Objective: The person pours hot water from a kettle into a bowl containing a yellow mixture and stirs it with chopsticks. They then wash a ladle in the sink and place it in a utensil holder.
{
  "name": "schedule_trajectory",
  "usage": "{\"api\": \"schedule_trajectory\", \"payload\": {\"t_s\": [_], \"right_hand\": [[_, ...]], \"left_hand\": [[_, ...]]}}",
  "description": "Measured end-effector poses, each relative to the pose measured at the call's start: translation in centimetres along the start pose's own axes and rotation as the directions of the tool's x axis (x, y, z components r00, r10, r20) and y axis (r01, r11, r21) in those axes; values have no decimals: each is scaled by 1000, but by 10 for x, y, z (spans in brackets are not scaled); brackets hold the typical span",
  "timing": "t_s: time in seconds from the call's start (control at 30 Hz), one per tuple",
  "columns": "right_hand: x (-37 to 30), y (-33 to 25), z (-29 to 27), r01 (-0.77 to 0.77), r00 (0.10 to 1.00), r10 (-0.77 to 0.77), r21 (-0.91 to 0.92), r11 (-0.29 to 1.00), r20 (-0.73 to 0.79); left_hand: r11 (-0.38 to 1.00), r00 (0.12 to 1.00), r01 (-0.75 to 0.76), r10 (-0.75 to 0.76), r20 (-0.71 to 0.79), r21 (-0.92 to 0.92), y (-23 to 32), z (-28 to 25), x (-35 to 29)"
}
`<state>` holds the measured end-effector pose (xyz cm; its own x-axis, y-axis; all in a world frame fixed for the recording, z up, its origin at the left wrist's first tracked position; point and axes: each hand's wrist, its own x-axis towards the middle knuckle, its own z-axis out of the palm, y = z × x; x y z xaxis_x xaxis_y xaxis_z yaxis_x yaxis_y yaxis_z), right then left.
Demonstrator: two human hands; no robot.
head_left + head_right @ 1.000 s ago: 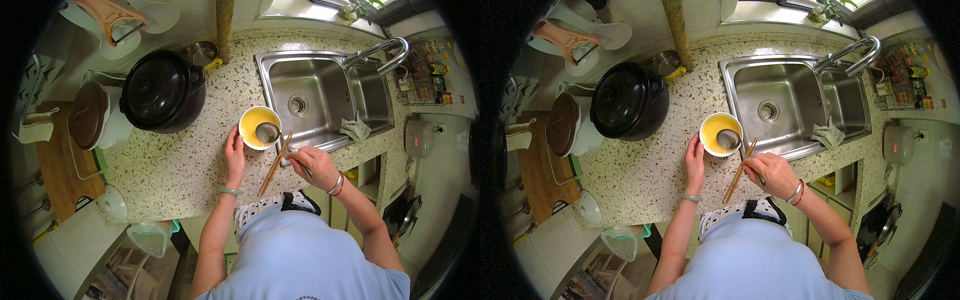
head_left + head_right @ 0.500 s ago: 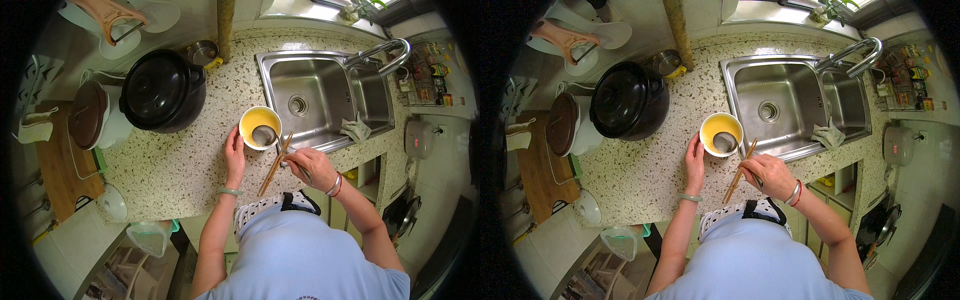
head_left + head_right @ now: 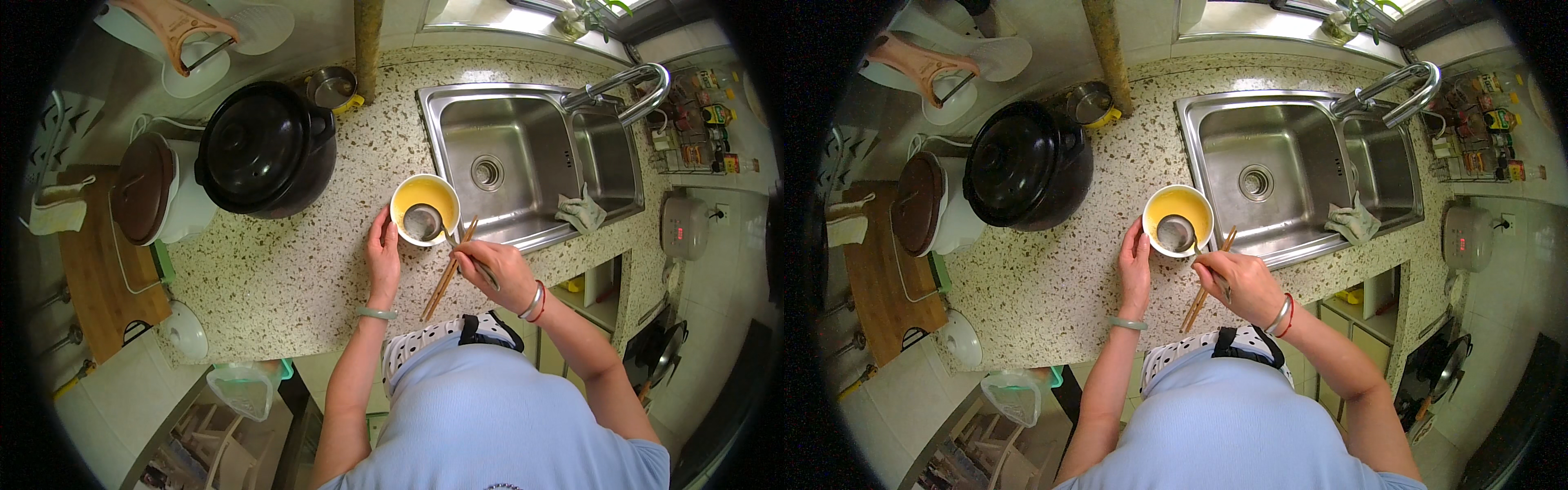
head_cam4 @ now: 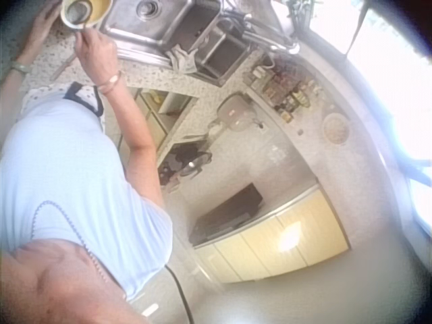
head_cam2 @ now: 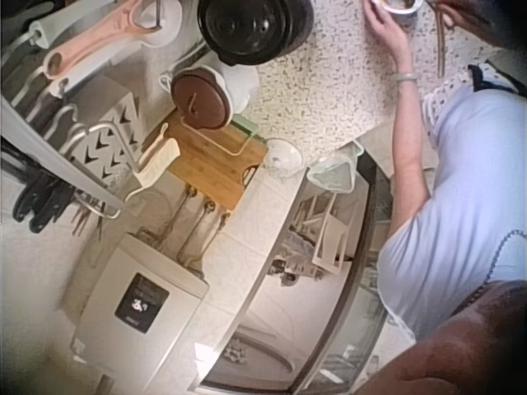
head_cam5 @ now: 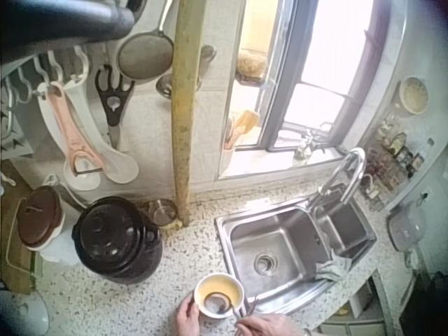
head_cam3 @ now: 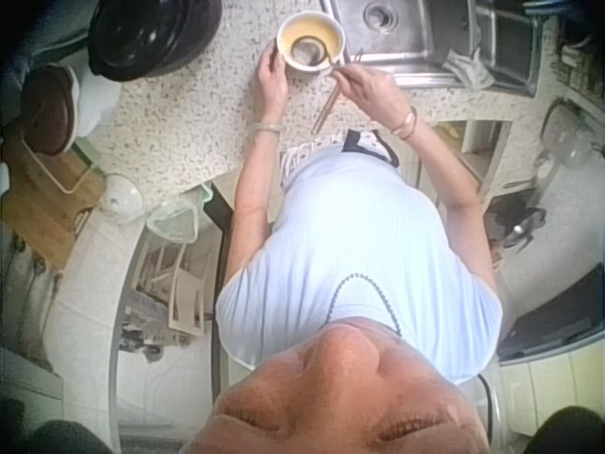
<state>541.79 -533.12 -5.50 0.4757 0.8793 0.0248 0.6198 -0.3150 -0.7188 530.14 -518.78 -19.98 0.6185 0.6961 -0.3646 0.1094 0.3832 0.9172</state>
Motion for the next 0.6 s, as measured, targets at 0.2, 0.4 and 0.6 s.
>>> {"api": "schedule_trajectory", "payload": {"t_s": [0.2, 0.4, 0.6], "right_hand": [[5, 1, 9, -170, 982, 181, 162, 972, -59], [11, 3, 2, -301, 920, 380, 452, 840, -93], [12, 5, -1, -230, 953, 268, 243, 942, -139]], "left_hand": [[1000, 1000, -7, 7, 2, -15, -1, 0, 0], [999, 1000, -18, 18, 8, 32, -3, -2, 2], [999, 1000, 13, -14, -15, -31, -4, -1, 2]]}}
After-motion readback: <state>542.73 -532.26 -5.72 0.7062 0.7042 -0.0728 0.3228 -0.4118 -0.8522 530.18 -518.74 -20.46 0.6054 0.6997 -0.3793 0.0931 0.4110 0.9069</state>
